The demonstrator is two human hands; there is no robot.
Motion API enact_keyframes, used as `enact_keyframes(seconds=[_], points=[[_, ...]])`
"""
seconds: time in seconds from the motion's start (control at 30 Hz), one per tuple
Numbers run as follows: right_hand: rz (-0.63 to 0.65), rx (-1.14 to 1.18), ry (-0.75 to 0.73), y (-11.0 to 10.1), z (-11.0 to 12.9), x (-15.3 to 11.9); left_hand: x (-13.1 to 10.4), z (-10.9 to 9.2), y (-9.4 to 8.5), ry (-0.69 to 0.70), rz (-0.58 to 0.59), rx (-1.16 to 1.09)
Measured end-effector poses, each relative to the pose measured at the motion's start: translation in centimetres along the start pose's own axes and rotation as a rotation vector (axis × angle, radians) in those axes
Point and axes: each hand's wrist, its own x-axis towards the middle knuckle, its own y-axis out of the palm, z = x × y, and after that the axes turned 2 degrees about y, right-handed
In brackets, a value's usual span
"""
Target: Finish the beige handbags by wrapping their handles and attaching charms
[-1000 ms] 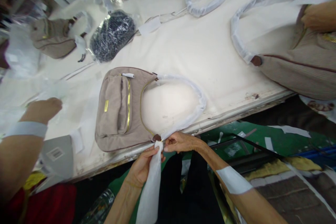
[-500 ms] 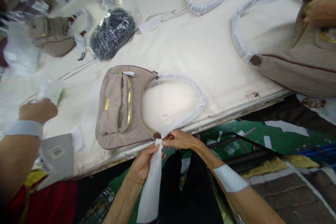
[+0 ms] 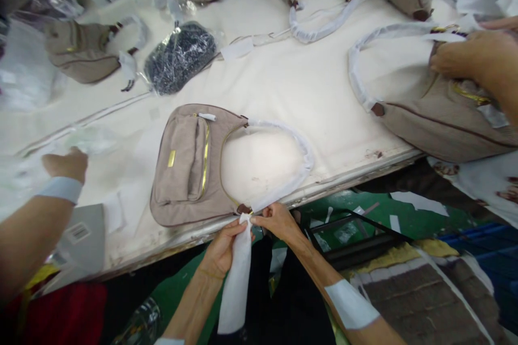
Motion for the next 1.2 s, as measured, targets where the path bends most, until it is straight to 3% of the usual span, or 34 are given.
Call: enact_keyframes(seconds=[0.4,0.8,1.2], points=[[0.063,0.141,0.004,1.9,0.7,-1.0,0.5,0.9,-0.3,0.115,-0.052,0.059],[0.076,0.305,0.139,2.8,1.4,-2.1,0.2,1.7,0.5,0.240,-0.137,0.043],[0.061,0.226,0.184,3.3,0.9,-1.6,1.2,2.7,-0.8,0.262,-0.141,-0.112]])
